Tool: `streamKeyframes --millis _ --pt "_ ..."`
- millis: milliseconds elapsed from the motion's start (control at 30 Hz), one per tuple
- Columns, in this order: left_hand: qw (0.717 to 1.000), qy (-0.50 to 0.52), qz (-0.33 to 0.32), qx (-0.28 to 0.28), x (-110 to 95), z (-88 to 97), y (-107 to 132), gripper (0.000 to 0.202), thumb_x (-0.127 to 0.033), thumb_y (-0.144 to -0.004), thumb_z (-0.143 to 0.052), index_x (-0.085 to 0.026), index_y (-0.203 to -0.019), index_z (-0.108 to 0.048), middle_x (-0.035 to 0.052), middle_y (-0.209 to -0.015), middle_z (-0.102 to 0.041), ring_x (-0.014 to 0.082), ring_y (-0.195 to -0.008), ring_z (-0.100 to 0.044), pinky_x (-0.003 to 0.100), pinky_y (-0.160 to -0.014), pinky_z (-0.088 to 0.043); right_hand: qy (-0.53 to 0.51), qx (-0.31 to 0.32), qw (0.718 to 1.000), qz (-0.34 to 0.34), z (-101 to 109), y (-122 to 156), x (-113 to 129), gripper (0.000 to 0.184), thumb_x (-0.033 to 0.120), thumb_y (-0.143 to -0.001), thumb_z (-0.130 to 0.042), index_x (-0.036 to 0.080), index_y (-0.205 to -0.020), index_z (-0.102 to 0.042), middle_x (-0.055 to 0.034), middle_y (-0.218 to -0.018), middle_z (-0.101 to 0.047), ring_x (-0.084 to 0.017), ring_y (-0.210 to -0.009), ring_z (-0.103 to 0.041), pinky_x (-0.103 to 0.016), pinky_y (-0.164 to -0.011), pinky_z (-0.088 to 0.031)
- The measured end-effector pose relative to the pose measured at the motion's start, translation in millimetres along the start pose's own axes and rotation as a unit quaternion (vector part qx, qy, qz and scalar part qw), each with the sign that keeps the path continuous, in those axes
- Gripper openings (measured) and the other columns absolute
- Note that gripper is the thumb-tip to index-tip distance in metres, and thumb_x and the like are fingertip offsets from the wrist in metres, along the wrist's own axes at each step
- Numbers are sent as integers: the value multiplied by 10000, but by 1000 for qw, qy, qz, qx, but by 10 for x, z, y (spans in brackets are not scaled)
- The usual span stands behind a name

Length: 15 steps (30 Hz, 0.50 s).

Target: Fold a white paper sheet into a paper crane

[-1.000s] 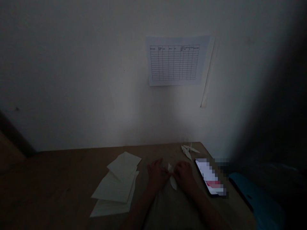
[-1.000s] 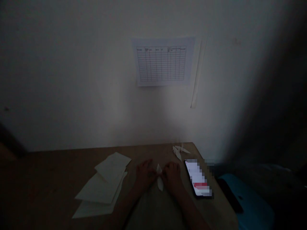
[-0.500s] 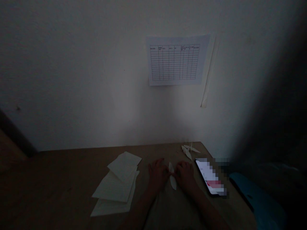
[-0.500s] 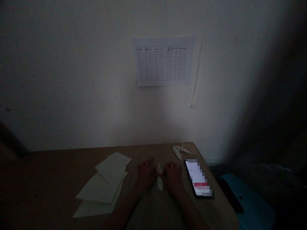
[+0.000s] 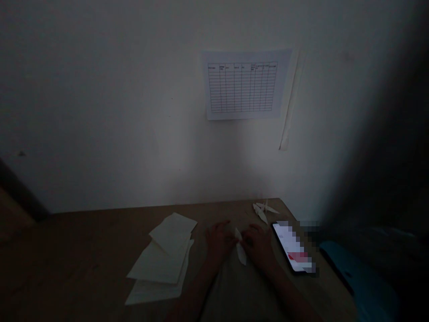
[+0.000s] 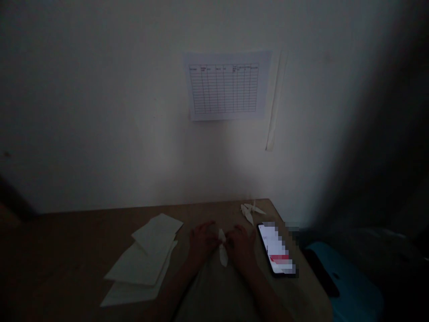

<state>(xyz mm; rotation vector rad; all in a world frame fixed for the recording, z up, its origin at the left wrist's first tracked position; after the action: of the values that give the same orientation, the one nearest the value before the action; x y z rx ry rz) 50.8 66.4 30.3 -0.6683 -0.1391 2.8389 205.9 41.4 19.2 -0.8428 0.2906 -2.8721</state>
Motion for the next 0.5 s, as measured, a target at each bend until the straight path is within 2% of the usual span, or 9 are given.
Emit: streamKeyframes --millis 167,300,500 --pt "1000 -1 -6 -5 -35 1 17 92 -380 -897 -761 -332 -913 -838 -4 -1548 -578 363 -1417 -469 701 -1214 -216 -18 4 1000 -6 -32 -6 -11 201 231 -903 -584 269 -1038 -727 -63 -1196 -748 -309 -1389 -498 -671 -1205 -82" --pt "1000 -5 -5 -5 -32 -7 1 112 -394 -890 -752 -316 -898 -832 5 -1539 -584 358 -1424 -461 665 -1226 -224 -21 2 1000 -11 -55 -3 -38 187 246 -887 -592 272 -1025 -715 -60 -1203 -737 -306 -1395 -493 -648 -1197 -154" --pt "1000 -19 -16 -3 6 -73 -18 177 -374 -909 -721 -303 -1063 -774 25 -1555 -571 344 -1416 -477 676 -1223 -219 -17 -19 999 -28 -36 -6 -79 183 250 -879 -637 267 -1050 -702 -63 -1247 -719 -294 -1344 -535 -641 -1204 -140"
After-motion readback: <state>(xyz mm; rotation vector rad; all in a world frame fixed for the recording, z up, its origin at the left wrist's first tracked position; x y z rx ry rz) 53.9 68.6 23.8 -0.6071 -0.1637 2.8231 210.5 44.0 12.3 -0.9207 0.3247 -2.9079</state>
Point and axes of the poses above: each hand's wrist, its own y-axis away from the middle knuckle, its own z-axis out of the back of the hand, x = y × z, the point moved 9 cm from there along -y, towards the middle knuckle
